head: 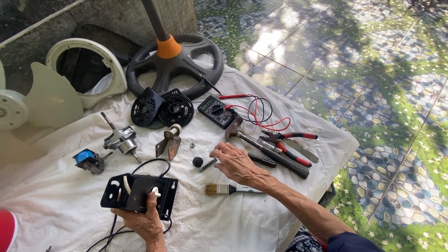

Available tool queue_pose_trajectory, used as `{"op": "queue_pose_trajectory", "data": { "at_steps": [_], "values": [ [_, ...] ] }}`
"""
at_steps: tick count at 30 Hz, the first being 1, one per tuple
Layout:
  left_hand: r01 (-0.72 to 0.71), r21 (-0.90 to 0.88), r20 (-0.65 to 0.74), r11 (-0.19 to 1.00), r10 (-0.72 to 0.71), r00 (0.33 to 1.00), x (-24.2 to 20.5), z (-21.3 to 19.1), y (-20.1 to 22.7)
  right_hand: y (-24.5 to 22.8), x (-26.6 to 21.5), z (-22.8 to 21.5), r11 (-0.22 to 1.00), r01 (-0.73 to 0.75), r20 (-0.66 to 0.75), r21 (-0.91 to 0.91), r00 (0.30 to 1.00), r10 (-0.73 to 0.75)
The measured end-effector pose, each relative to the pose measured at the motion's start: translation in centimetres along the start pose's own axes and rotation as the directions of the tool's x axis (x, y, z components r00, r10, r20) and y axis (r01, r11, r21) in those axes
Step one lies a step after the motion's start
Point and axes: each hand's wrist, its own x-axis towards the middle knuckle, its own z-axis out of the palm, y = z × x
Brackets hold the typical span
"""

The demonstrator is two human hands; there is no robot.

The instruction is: The person is repairing a fan motor by disassembling parts, cleaning them with a brush, and using pliers to manipulate the internal wiring.

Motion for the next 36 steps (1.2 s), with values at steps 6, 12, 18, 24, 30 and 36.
{"op": "queue_pose_trajectory", "data": {
  "at_steps": [6, 12, 18, 24, 30, 36],
  "values": [
    [0.007, -0.044, 0.019, 0.999, -0.006, 1.000, 0.0, -0.2, 1.4, 0.0, 1.4, 1.3, 0.997, -0.017, 0.117, -0.074, 0.993, 0.026],
    [-0.014, -0.021, 0.006, 1.000, 0.015, 1.000, 0.0, -0.2, 1.1, -0.6, 1.6, 1.6, 0.999, 0.007, 0.141, -0.038, 0.990, -0.001],
    [0.017, -0.036, 0.021, 0.999, -0.017, 1.000, 0.0, -0.3, 1.6, -1.9, 1.8, 3.2, 0.994, 0.113, 0.081, 0.008, 0.990, -0.113],
    [0.015, -0.014, 0.002, 1.000, -0.014, 1.000, 0.0, -0.2, 0.9, -1.8, 2.0, 3.8, 0.987, 0.147, 0.057, 0.066, 0.987, -0.150],
    [-0.001, -0.072, 0.007, 0.997, 0.002, 1.000, 0.3, 0.2, 1.0, -2.0, 4.8, 0.2, 0.990, 0.025, -0.090, 0.141, 0.996, -0.012],
    [0.019, -0.035, 0.008, 0.999, -0.018, 1.000, 0.3, 0.0, 0.6, 1.2, 6.8, 1.3, 0.964, -0.158, -0.048, 0.215, 0.984, 0.172]
  ]
}}
